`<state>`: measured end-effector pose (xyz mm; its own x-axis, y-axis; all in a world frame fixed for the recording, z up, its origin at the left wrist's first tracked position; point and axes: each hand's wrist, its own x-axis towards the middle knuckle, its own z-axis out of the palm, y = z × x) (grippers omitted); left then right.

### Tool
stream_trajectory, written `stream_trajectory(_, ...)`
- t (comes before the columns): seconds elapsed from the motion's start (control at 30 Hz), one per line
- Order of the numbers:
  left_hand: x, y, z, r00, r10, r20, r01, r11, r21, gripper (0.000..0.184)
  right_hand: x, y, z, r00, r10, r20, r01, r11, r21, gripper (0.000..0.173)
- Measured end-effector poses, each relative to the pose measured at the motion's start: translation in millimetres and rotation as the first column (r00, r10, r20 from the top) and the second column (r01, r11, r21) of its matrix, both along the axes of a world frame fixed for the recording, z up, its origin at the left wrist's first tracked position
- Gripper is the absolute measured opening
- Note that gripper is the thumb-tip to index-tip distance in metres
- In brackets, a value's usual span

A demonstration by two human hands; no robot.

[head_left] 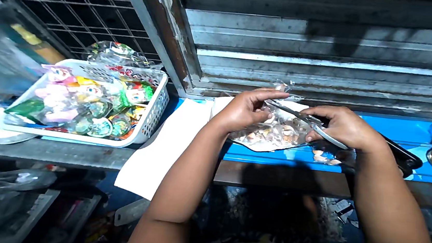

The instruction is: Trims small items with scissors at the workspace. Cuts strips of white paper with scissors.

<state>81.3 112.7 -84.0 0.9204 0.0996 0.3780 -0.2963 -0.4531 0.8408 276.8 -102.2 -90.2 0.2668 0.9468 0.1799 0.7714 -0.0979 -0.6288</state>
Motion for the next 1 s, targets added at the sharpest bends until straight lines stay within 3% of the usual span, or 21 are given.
stream_trajectory(1.0,-2.3,0.5,1.8,1.0,0.009,-0.024,-0.008,1.0,0.019,0.05,-6.6,1.9,1.5,0.999,-0.032,0.016,0.033,0.999,-0.023,0.041)
